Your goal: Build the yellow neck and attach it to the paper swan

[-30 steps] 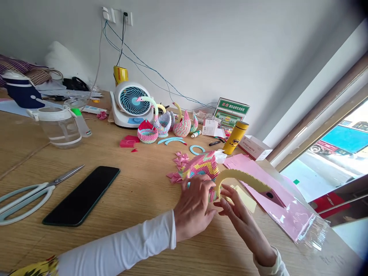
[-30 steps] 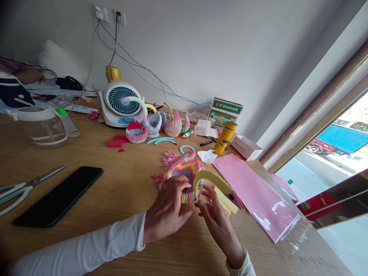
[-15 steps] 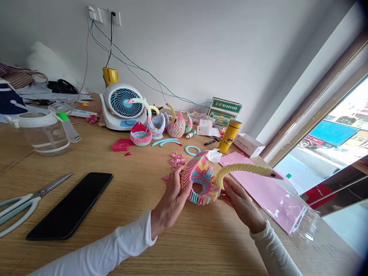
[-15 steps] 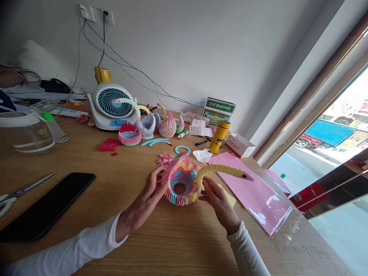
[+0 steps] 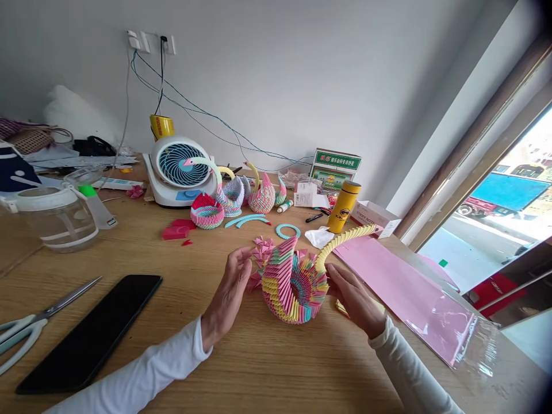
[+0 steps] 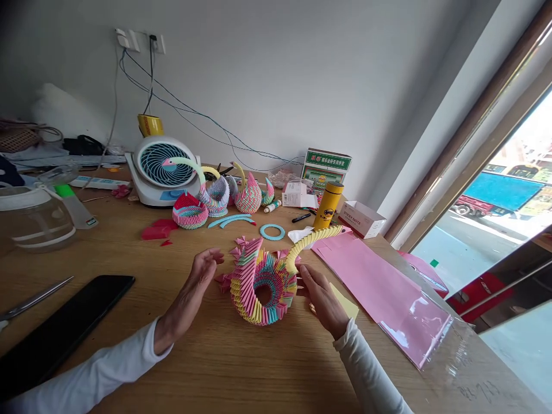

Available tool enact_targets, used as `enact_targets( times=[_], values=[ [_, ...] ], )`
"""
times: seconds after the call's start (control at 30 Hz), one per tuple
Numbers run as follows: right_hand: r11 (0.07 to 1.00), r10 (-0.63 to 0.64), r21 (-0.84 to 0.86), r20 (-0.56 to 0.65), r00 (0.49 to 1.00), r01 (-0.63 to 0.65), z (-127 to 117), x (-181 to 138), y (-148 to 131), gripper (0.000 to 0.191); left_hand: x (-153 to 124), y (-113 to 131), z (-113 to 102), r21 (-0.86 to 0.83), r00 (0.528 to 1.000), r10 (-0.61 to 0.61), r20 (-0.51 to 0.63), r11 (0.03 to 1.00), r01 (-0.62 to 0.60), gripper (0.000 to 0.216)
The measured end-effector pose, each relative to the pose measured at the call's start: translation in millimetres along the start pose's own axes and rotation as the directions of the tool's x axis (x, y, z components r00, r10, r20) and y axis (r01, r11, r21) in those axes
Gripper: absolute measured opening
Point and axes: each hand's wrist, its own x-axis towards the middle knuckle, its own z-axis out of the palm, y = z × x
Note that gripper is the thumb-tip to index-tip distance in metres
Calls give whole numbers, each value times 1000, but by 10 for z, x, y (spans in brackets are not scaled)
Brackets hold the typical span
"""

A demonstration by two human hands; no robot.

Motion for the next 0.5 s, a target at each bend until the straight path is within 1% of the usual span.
enact_targets(
  times=[0.07, 0.13, 0.2, 0.3, 0.37, 0.5],
  values=[
    [992, -82, -98, -44, 996, 77, -11, -8, 1, 44, 147, -62, 27, -64, 998, 33, 49, 997, -30, 46],
    [969, -173, -192, -70, 982, 157, -24, -2, -9, 43, 249, -106, 82, -151, 995, 40, 89, 988, -26, 49],
    [943, -238, -259, -94, 967, 207, -37, 13, -23, 43, 316, -138, 149, -245, 993, 27, 118, 969, 3, 52],
    [923, -295, -293, -118, 948, 251, -53, 34, -27, 41, 371, -185, 244, -352, 991, -21, 133, 934, 66, 57],
    [916, -319, -294, -121, 940, 273, -59, 42, -12, 39, 389, -223, 292, -371, 991, -35, 131, 925, 82, 60],
    [899, -351, -313, -98, 931, 306, -77, 54, 45, 34, 403, -303, 347, -313, 989, -29, 146, 947, 74, 61]
  ],
)
